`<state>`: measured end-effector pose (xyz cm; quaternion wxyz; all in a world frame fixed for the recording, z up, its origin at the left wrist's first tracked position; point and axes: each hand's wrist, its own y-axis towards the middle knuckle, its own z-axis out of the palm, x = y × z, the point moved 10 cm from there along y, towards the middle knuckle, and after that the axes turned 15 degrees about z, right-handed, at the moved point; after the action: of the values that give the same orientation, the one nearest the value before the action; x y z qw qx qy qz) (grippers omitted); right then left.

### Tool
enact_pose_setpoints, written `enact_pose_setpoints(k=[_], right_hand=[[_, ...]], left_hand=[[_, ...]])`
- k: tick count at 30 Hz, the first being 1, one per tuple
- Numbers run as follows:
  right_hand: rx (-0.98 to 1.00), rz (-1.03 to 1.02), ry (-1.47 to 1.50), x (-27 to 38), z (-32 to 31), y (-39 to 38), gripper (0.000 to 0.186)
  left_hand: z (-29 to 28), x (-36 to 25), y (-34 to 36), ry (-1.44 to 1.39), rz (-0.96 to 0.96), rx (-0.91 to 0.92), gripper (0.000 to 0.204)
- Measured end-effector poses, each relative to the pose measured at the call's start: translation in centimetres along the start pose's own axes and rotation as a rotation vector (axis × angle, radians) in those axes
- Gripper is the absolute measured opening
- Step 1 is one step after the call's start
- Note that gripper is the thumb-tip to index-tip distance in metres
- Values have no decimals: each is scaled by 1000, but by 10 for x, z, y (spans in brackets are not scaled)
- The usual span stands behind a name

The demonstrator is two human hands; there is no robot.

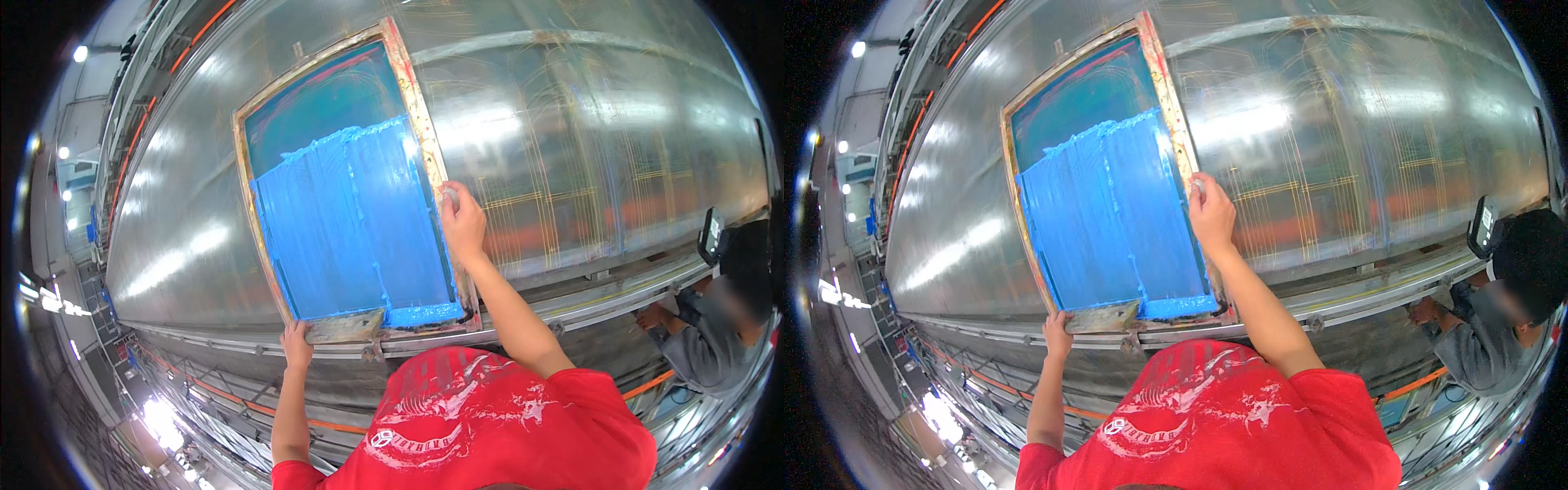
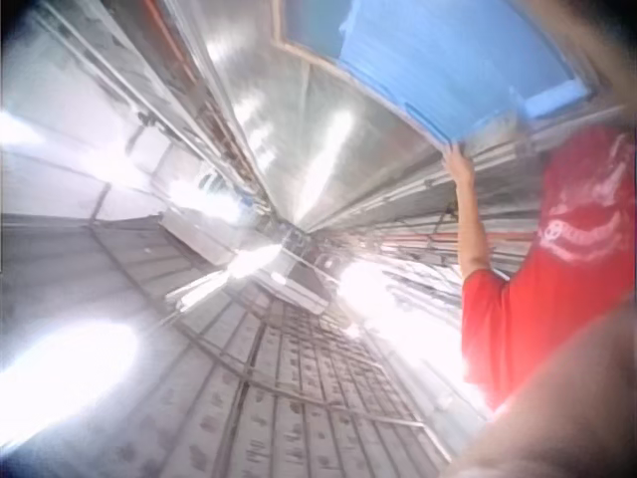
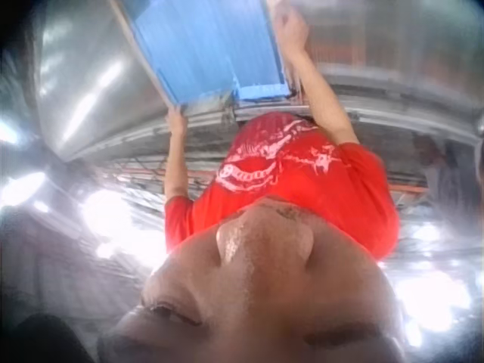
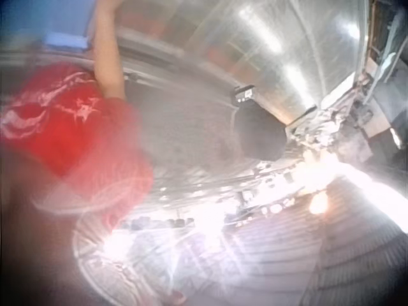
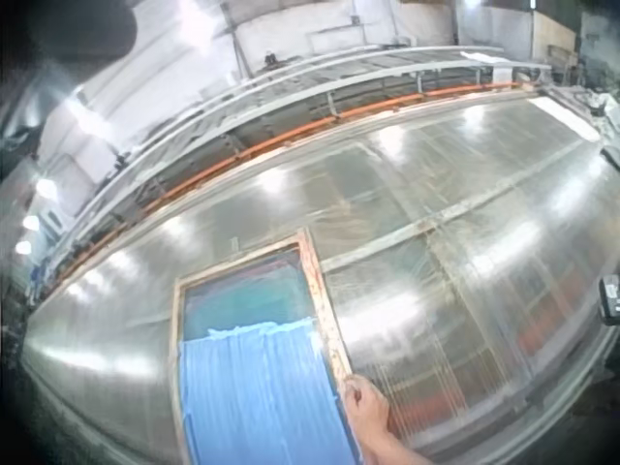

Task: The person performs screen printing by pulling a squeegee across a screen to spread blue ink onto a substrate. They repeatedly lift and reposition the screen, then apply masking tape to the frame edges before continuing the printing strokes.

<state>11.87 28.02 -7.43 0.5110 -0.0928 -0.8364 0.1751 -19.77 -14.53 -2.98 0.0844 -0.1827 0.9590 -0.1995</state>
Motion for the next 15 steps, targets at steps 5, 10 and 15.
enact_pose_setpoints(k=[5,10,15], right_hand=[[-49,-40,-28,-5,0,0,24],[-53,75,-77,-10,-2,2,25],[-110,-8,-80,-11,2,2,24]], left_hand=[[-6,-5,-5,-23,21,-91,41],[-6,-2,-8,-14,10,-118,43],[-4,1,-9,-31,27,-133,43]])
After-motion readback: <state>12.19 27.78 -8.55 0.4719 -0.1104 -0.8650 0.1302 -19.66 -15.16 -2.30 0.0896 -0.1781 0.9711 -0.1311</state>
